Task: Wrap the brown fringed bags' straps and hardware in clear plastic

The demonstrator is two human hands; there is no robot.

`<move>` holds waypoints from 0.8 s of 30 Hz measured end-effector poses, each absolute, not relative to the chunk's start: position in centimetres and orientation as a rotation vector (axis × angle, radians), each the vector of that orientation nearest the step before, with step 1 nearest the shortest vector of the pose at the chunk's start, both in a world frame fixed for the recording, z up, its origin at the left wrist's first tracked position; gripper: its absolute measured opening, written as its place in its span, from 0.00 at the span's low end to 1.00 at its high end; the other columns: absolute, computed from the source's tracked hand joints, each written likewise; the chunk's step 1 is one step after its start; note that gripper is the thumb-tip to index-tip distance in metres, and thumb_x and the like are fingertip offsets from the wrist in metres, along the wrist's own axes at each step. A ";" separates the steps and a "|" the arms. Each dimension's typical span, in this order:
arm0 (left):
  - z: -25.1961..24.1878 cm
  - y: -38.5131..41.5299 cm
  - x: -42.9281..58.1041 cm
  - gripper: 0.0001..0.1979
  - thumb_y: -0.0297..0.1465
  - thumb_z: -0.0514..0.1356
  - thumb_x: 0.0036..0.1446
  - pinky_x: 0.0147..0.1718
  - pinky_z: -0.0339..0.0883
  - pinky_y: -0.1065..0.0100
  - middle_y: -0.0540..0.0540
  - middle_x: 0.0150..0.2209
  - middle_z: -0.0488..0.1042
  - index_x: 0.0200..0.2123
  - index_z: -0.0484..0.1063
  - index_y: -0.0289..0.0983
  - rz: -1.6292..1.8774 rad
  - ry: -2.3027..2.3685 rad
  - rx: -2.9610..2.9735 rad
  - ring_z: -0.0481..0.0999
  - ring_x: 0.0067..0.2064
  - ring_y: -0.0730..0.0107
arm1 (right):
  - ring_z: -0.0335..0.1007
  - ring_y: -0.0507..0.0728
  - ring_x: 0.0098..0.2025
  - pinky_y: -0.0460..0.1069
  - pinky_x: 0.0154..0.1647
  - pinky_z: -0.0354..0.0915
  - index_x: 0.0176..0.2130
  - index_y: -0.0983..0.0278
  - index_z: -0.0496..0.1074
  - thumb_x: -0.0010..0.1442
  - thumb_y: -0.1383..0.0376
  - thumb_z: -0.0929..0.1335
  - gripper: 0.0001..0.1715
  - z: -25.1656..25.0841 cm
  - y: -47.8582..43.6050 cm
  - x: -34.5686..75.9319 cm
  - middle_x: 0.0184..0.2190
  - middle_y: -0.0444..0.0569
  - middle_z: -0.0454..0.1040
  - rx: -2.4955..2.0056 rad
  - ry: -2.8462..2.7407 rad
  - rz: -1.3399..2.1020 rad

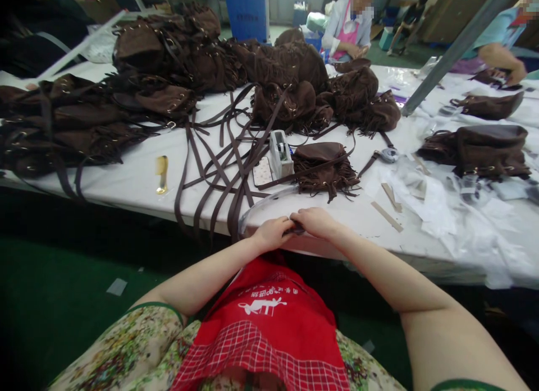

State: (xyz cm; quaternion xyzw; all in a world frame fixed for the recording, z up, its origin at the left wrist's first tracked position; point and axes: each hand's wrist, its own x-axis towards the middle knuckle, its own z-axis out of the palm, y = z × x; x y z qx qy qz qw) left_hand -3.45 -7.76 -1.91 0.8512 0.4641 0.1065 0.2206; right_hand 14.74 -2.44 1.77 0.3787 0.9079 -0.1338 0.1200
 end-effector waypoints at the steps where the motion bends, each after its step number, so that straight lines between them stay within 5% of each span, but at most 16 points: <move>1: -1.9 -7.8 -3.2 0.11 0.37 0.52 0.62 0.43 0.68 0.66 0.47 0.43 0.74 0.44 0.69 0.40 0.281 1.306 2.347 0.75 0.43 0.65 | 0.72 0.59 0.41 0.48 0.39 0.57 0.47 0.58 0.70 0.63 0.62 0.60 0.15 1.7 -2.4 14.7 0.40 0.51 0.76 1.129 2.658 -0.402; 9: -2.4 -8.4 0.2 0.12 0.33 0.50 0.63 0.42 0.69 0.65 0.43 0.44 0.73 0.46 0.66 0.36 0.316 1.510 2.207 0.75 0.43 0.63 | 0.73 0.59 0.37 0.47 0.32 0.57 0.51 0.63 0.65 0.62 0.62 0.60 0.19 0.4 -3.5 14.6 0.37 0.54 0.77 1.731 2.350 -0.424; 14: -1.9 -8.0 -1.2 0.17 0.36 0.54 0.61 0.44 0.69 0.65 0.46 0.45 0.73 0.53 0.63 0.42 0.317 1.376 2.274 0.74 0.45 0.64 | 0.72 0.58 0.38 0.48 0.34 0.57 0.47 0.60 0.69 0.63 0.65 0.60 0.14 1.7 -2.8 15.3 0.37 0.52 0.76 1.297 2.525 -0.193; 18: -1.6 -7.6 -1.8 0.13 0.34 0.50 0.62 0.41 0.70 0.64 0.46 0.43 0.73 0.49 0.66 0.42 0.248 1.361 2.368 0.75 0.42 0.63 | 0.71 0.59 0.40 0.48 0.37 0.57 0.44 0.62 0.71 0.63 0.68 0.60 0.13 2.0 -2.2 15.9 0.39 0.55 0.74 0.974 2.712 -0.098; 24: -2.1 -7.4 -0.3 0.12 0.31 0.46 0.64 0.41 0.69 0.64 0.45 0.42 0.73 0.43 0.67 0.38 0.233 1.406 2.348 0.75 0.42 0.64 | 0.73 0.60 0.38 0.48 0.34 0.58 0.51 0.67 0.65 0.60 0.55 0.63 0.24 0.4 -2.5 16.5 0.35 0.55 0.77 1.732 2.382 -0.360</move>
